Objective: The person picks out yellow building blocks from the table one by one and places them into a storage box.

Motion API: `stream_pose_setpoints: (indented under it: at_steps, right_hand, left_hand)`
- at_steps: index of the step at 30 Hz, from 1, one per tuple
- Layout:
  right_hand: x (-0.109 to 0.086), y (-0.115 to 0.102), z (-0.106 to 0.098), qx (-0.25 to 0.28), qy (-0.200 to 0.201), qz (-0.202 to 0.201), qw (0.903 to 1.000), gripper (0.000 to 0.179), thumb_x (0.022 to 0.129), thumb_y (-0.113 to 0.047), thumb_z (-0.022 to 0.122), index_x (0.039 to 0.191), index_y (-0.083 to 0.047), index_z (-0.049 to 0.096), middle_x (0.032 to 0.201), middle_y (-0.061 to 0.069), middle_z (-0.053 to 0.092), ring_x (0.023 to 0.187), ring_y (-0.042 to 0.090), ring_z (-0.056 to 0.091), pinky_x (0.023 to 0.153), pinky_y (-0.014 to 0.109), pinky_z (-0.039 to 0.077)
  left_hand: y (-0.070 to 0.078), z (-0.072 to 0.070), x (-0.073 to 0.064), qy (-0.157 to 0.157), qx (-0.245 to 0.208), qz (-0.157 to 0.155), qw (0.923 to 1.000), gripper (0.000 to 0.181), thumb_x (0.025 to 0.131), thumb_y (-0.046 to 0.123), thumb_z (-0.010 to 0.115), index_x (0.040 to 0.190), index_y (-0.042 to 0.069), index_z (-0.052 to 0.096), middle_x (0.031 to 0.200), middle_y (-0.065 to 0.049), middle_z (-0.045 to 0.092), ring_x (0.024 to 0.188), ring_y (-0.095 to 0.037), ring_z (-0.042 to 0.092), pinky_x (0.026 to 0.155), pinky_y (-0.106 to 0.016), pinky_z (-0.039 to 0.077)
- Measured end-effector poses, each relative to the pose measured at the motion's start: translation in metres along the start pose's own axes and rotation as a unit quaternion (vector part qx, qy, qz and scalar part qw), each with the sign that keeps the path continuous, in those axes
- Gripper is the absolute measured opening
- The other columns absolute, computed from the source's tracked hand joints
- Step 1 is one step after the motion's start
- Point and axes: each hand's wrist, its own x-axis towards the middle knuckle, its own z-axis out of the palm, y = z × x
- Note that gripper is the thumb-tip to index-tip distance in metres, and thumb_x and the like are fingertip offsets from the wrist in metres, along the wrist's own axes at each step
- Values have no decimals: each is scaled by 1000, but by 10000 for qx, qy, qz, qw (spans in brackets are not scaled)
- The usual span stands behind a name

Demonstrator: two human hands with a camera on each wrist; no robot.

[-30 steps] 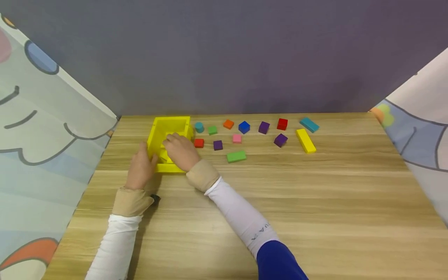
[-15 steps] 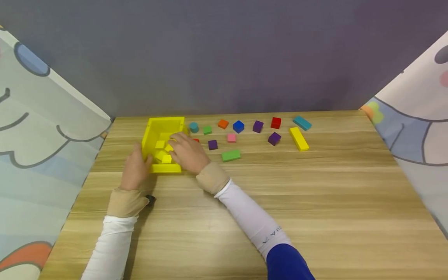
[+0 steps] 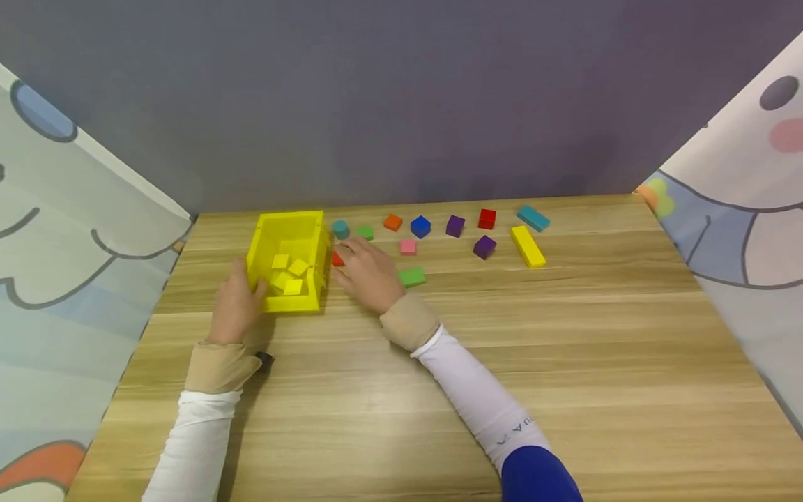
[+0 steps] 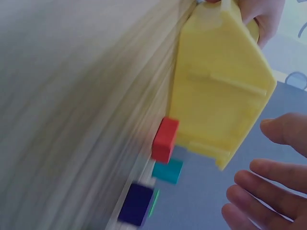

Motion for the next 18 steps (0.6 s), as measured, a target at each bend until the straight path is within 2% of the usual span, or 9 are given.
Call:
stream_pose_setpoints:
  at_steps: [5,12,18]
  right_hand:
    - [-12,15,-8,13,118,233,9997,39,94,-21,68,126,0,64,124,14,64,115,28,59,99,38,49]
    - [-40,45,-25,-52,320,697,9970,37,94,-19,68,124,2,63,118,17,64,111,32,62,103,45,47]
    - [-59,67,-37,32,501,1050,9932,38,91,-16,71,123,4,63,119,20,64,110,36,60,94,46,51]
  left_hand:
    - [0,0,-2,44,-21,-11,10000,28,99,9,49,120,-5,38,84,-35,60,70,-47,61,53,-52,47]
    - [-1,2,-3,43,-11,1,10000,29,99,9,50,120,-6,38,82,-35,59,67,-45,60,51,-49,46]
    - [-1,1,-1,51,25,25,10000,29,99,9,50,120,-6,38,82,-35,60,67,-45,60,51,-50,46]
